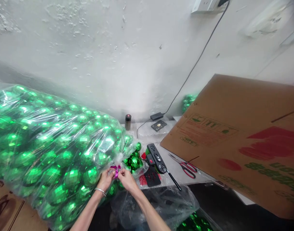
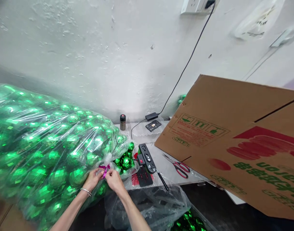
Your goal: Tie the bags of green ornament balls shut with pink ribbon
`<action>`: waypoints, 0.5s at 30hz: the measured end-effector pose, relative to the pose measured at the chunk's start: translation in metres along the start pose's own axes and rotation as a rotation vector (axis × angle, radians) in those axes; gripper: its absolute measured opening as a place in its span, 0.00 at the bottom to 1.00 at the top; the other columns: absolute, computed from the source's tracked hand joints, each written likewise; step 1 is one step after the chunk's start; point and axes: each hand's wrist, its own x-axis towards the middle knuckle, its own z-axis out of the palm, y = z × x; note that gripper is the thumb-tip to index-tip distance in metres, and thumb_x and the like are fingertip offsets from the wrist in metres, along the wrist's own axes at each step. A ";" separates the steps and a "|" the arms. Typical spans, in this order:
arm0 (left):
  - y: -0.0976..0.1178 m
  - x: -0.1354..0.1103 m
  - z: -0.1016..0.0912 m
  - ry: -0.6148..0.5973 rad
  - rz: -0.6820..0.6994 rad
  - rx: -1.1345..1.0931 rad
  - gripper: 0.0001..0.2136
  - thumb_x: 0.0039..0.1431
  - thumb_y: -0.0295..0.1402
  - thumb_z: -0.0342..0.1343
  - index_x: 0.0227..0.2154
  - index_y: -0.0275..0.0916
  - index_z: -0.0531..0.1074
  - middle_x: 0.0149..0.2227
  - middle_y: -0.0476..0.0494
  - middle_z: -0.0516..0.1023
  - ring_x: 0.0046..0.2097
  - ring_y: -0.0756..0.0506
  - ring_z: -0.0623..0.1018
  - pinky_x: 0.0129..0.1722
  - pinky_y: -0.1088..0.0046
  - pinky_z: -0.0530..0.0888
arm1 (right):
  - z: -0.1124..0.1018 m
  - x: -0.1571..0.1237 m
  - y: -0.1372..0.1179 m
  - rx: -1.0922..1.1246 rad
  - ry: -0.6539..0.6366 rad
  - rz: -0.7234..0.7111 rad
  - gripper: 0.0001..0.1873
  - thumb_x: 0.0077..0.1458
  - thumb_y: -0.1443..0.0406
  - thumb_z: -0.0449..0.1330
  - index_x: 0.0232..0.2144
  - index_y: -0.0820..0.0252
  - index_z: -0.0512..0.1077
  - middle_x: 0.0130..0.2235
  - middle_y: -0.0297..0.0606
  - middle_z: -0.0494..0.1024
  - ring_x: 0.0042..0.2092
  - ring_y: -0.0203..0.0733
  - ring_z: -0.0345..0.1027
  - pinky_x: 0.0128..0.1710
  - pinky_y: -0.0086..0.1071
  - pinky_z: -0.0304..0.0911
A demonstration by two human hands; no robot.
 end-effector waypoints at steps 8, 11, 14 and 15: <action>0.002 -0.001 -0.001 0.001 -0.054 -0.031 0.18 0.36 0.39 0.81 0.26 0.37 0.80 0.25 0.49 0.82 0.30 0.45 0.81 0.37 0.68 0.79 | 0.008 -0.022 0.000 0.157 0.100 0.035 0.18 0.75 0.52 0.63 0.41 0.61 0.79 0.39 0.35 0.84 0.43 0.41 0.82 0.50 0.42 0.78; 0.004 -0.001 -0.002 -0.003 -0.066 -0.047 0.20 0.32 0.41 0.82 0.25 0.38 0.80 0.26 0.46 0.84 0.32 0.43 0.83 0.38 0.67 0.81 | 0.016 -0.030 -0.002 0.147 0.200 -0.020 0.16 0.73 0.53 0.64 0.40 0.60 0.79 0.39 0.35 0.84 0.44 0.42 0.82 0.52 0.43 0.77; 0.006 -0.001 -0.003 -0.014 -0.078 -0.051 0.21 0.32 0.42 0.82 0.25 0.38 0.80 0.27 0.43 0.85 0.34 0.40 0.86 0.42 0.64 0.84 | 0.027 -0.035 -0.006 0.107 0.304 -0.075 0.10 0.70 0.62 0.64 0.35 0.59 0.79 0.40 0.37 0.84 0.45 0.44 0.81 0.52 0.42 0.75; 0.006 0.000 -0.003 -0.017 -0.077 -0.047 0.21 0.32 0.43 0.82 0.26 0.38 0.80 0.28 0.42 0.85 0.34 0.39 0.86 0.42 0.63 0.84 | 0.032 -0.037 -0.007 0.093 0.335 -0.088 0.09 0.69 0.65 0.63 0.34 0.59 0.79 0.42 0.40 0.84 0.47 0.45 0.81 0.52 0.41 0.74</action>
